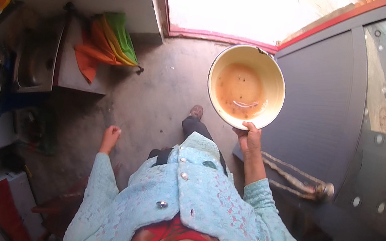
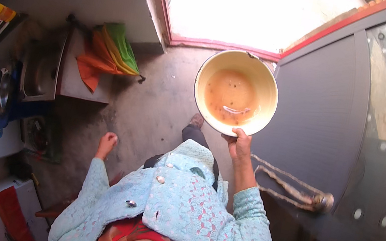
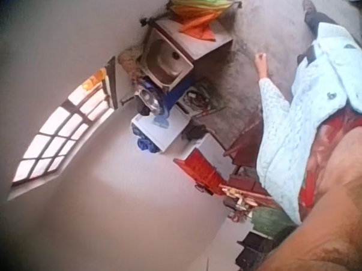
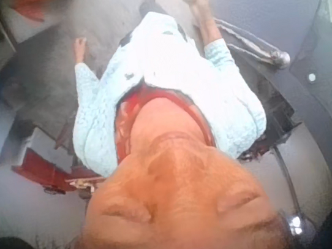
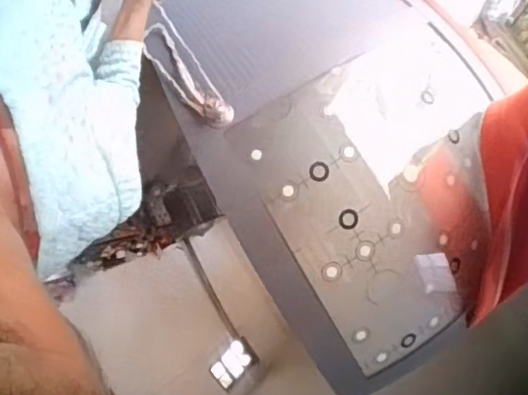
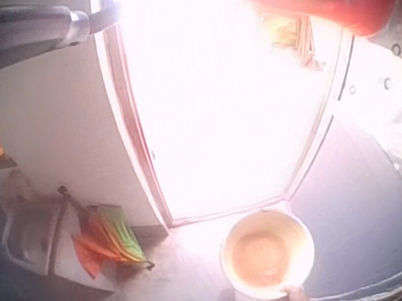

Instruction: The person cuts the ends off a cucumber with a knife, then peels it with a peeler over a bucket. They place the peeled cucumber on the table, rinse a bowl with water from a pot, and wipe the bowl dry with a cloth.

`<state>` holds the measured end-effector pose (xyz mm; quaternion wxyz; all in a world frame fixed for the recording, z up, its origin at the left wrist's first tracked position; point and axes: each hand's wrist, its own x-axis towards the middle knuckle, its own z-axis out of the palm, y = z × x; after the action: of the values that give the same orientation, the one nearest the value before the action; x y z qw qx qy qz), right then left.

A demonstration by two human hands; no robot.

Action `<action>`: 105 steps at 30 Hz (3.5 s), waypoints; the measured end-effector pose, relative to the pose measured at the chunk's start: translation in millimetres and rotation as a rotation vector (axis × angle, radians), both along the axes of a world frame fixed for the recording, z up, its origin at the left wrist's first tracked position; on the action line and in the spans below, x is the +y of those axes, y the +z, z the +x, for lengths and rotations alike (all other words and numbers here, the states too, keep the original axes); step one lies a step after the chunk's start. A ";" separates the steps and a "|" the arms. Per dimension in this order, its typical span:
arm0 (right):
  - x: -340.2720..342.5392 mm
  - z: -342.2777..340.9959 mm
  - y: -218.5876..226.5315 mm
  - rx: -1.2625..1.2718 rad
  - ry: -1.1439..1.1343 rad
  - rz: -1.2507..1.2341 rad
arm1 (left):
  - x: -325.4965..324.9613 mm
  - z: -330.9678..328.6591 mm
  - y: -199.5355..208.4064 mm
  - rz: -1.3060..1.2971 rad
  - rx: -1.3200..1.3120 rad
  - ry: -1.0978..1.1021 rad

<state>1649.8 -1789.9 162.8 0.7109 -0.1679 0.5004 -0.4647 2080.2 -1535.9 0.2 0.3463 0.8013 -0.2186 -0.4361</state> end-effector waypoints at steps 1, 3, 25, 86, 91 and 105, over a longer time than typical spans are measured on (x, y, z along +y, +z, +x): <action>-23.2 7.3 -2.2 -0.034 0.011 -0.026 | 10.5 6.9 -4.9 0.069 -0.018 0.034; -59.1 12.9 -12.9 -0.049 0.041 -0.006 | 38.8 4.1 -0.3 0.276 -0.001 0.120; -444.2 142.7 -24.3 0.022 0.115 0.027 | -400.2 15.3 80.3 0.004 0.018 -0.182; -746.2 349.6 -147.0 0.279 0.514 0.175 | -273.4 -207.3 7.2 0.209 0.293 0.988; -677.5 268.4 -155.5 0.445 0.842 0.200 | -210.3 -208.2 -32.3 0.106 0.205 1.177; -494.4 268.2 -119.8 0.451 0.893 0.872 | -190.5 -298.7 -9.8 0.295 0.247 1.329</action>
<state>1918.1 -2284.3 42.9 0.7159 -0.1490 0.6615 0.1662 1781.5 -1726.3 -9.7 0.4496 0.7485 0.4217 -0.2445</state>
